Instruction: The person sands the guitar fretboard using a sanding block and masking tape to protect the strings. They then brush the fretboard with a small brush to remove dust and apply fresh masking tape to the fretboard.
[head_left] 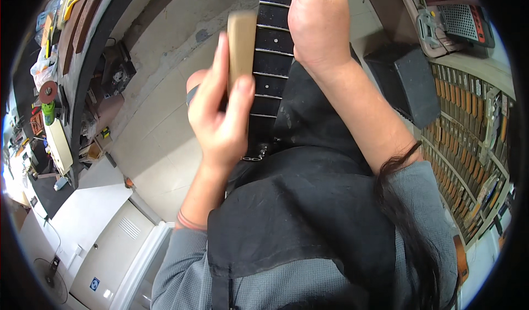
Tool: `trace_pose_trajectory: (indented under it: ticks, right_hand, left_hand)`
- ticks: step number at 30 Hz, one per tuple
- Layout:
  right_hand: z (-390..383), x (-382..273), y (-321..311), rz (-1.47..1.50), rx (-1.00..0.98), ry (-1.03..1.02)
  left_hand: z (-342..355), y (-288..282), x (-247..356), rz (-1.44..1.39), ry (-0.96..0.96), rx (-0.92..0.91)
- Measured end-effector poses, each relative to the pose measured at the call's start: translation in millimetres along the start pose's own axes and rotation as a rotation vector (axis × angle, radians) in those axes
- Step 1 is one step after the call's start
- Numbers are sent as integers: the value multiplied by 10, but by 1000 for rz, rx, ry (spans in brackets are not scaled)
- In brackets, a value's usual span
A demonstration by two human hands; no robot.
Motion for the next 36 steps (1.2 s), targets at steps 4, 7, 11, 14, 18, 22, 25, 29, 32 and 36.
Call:
trace_pose_trajectory:
  ticks: [4,7,11,14,18,22,25,29,32,36]
  right_hand:
    - [-16,-125,136,35,54,40]
    - [3,-40,118,93,31,-40]
    - [2,8,-17,63,-18,62]
    - [-10,-11,-16,31,-27,-23]
    - [2,-38,132,99,11,92]
    - [100,92,20,158,-153,145]
    - [146,270,-169,193,-73,232]
    - [-166,359,-64,294,-404,420]
    - [-469,395,-25,201,-455,550]
    - [-765,551,-53,258,-473,664]
  left_hand:
    - [745,135,20,-208,-104,65]
    - [521,113,45,-177,-93,44]
    - [-268,-57,8,-78,-22,44]
    - [-12,36,33,-142,-37,45]
    - [945,169,32,-378,12,96]
    - [999,-172,69,-525,77,402]
    - [822,-463,-425,-615,-76,506]
    - [503,-424,-1404,-951,-368,517]
    - [234,-196,-1852,-933,-457,521]
    - [134,47,-2144,-905,-594,420]
Point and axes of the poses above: each hand's wrist, its own z-axis towards the middle knuckle, its own y-axis out of the palm, x = y × z, the point moved 8 cm from there along z, towards the middle knuckle, and after that the axes turned 7 degrees about y, right-handed, at the moved point
